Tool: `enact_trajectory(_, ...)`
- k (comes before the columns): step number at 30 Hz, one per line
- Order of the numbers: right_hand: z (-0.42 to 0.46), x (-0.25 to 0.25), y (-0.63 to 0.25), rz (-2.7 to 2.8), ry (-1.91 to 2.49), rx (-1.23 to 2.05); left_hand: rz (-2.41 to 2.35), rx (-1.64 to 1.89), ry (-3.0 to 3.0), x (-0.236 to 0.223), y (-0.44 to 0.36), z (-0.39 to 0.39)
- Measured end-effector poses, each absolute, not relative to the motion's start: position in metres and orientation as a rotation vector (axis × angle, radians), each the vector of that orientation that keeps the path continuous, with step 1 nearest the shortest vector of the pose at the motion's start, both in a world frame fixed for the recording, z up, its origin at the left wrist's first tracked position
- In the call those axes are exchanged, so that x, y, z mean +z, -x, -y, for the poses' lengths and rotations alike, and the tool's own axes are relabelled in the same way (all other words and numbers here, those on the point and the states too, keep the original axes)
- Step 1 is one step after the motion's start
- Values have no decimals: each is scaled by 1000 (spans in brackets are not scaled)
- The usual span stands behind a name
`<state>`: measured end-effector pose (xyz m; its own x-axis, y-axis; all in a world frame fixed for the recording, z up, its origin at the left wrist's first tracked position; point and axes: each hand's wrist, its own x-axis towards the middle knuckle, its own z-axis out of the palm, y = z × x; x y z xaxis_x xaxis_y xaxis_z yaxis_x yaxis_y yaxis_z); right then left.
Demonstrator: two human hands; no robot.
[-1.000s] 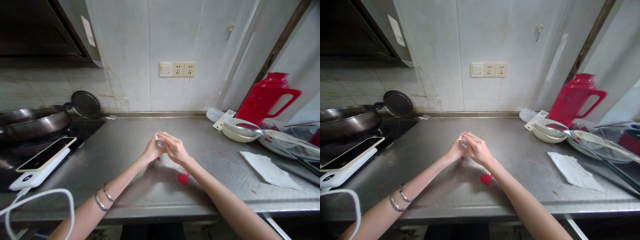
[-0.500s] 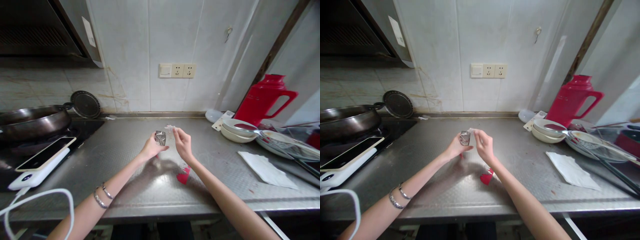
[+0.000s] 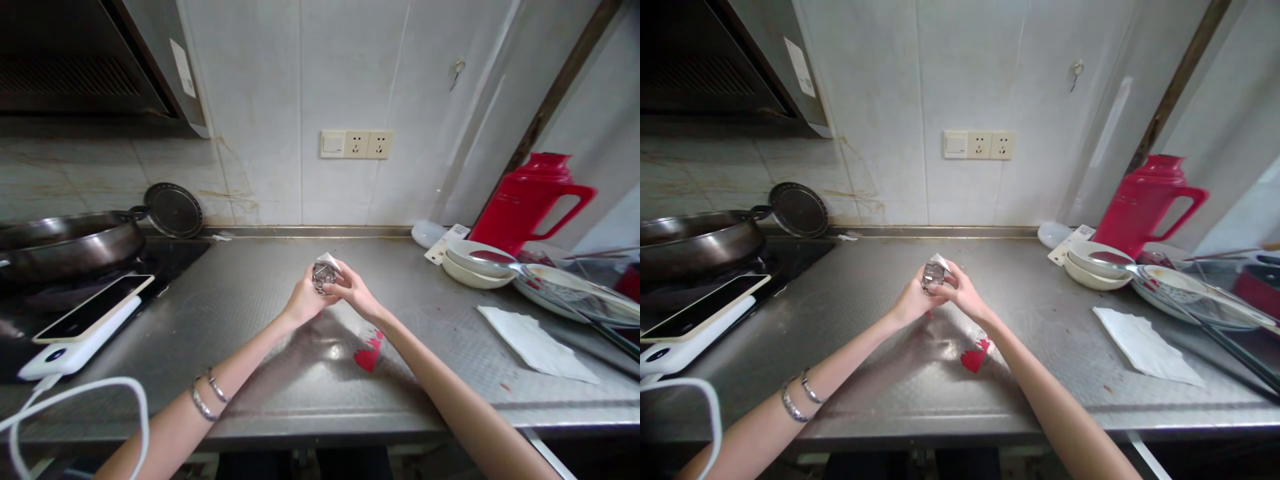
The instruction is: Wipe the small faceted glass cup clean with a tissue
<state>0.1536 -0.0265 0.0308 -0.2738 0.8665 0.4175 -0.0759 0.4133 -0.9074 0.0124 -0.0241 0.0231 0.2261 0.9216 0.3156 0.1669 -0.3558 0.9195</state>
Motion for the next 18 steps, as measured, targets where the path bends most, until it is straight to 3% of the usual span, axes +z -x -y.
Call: enact_trajectory(18, 24, 31, -156, 1186, 871, 1489, -816, 1135, -2232, 16, 10, 4)
